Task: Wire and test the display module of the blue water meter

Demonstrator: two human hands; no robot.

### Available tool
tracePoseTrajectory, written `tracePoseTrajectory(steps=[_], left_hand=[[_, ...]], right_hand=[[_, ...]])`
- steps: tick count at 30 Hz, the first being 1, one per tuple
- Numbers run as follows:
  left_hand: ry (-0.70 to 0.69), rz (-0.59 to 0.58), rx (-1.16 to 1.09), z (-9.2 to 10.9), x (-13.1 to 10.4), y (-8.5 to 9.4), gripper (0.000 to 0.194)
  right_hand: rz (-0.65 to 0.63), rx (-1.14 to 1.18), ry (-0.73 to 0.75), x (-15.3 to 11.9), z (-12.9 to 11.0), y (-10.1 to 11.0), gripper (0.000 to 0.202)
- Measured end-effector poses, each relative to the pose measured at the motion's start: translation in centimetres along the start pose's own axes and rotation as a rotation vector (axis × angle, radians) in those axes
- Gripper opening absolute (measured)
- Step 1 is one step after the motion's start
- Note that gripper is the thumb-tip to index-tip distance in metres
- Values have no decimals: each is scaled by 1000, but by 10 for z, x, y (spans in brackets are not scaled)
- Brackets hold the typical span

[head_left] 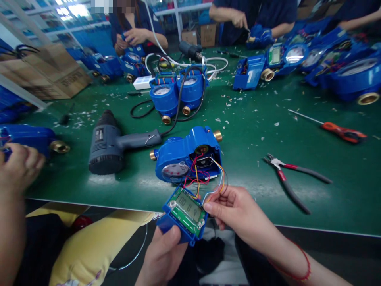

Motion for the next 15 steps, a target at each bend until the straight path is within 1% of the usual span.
tracePoseTrajectory(steps=[4,8,11,15], left_hand=[[18,-22,-1,1,2,-5,51],[47,9,1,4,0,2,50],[45,17,11,5,-1,8,50],[15,-21,50,7,0,2,49]], right_hand=[[20,-129,64,-2,-12,6,22],[82,-183,90,-6,-17,20,25],[70,-142,78,-7,-14,23,28],[15,6,63,-3,-8,11,30]])
Point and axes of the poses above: each hand's wrist, its own x-axis towards the middle knuckle, its own y-axis out of the back of the hand, z = x × y, the point moved 9 cm from there along x, towards the middle knuckle, and after that the axes turned 5 degrees about -y, right-handed, at the moved point
